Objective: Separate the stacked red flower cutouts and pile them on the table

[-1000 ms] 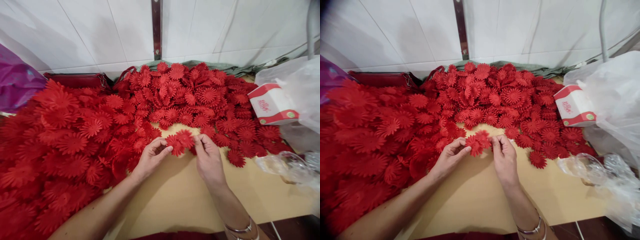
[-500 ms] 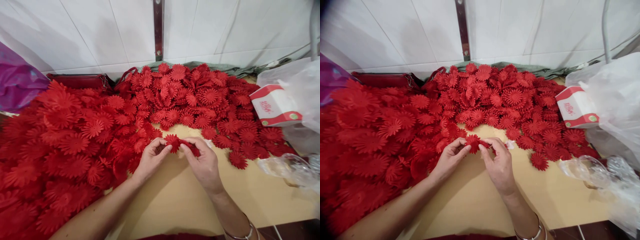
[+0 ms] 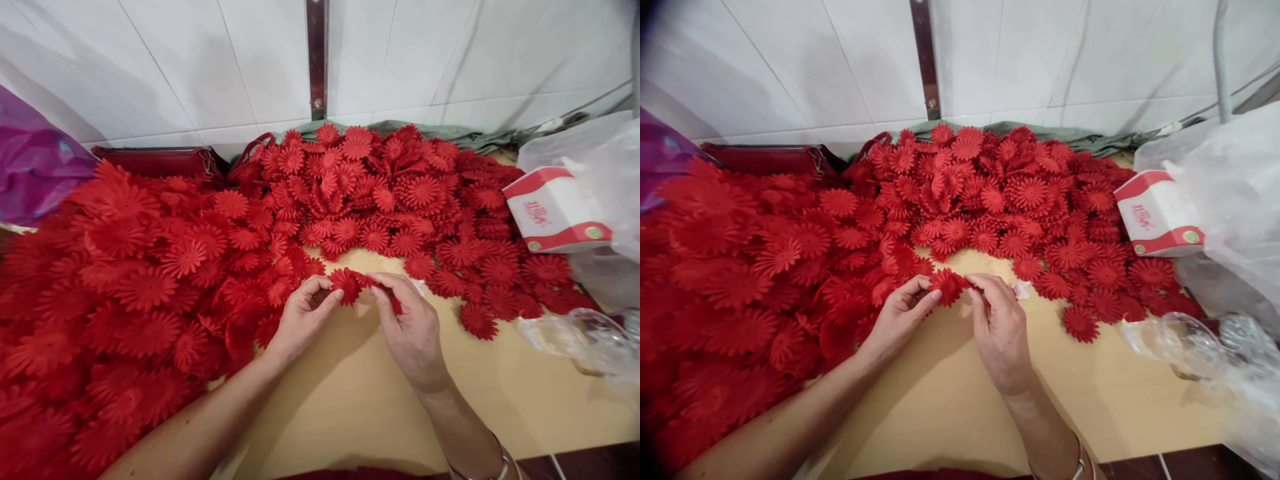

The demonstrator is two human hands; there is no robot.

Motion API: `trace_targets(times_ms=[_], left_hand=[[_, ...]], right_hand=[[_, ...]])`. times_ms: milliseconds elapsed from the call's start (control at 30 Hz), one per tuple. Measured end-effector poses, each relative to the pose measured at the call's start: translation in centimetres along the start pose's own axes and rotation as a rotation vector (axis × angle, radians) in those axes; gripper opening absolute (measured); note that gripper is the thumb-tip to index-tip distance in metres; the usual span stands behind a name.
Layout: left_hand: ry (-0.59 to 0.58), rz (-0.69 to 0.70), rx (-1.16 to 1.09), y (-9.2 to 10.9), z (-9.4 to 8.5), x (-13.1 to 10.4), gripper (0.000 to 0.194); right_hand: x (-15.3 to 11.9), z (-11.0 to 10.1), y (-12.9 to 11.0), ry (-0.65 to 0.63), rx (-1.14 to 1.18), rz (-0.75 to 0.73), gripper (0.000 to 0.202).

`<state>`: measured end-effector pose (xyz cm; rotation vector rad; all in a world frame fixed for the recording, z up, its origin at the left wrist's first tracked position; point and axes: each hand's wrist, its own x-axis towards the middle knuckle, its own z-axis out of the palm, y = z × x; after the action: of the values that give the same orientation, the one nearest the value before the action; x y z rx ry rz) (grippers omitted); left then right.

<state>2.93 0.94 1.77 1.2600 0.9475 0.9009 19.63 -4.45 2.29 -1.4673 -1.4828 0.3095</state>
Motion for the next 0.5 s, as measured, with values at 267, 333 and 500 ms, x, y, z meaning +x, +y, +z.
trace_targets(times_ms=[267,333,500], left_hand=[[-0.037,0.069,0.023,0.0,0.1,0.1,0.03],[-0.046,0.068,0.017,0.1,0.1,0.1,0.031],[-0.037,0.03,-0.013,-0.4,0.2,0.0,0.033]], right_hand=[[0.0,-0.1,-0.1,0.014,-0.06,-0.071,0.012],[-0.1,0.2,-0.2,-0.024,-0.108,-0.122,0.011],[-0.3,0.7,-0.3,-0.09,-0.181,-0.172,0.011]])
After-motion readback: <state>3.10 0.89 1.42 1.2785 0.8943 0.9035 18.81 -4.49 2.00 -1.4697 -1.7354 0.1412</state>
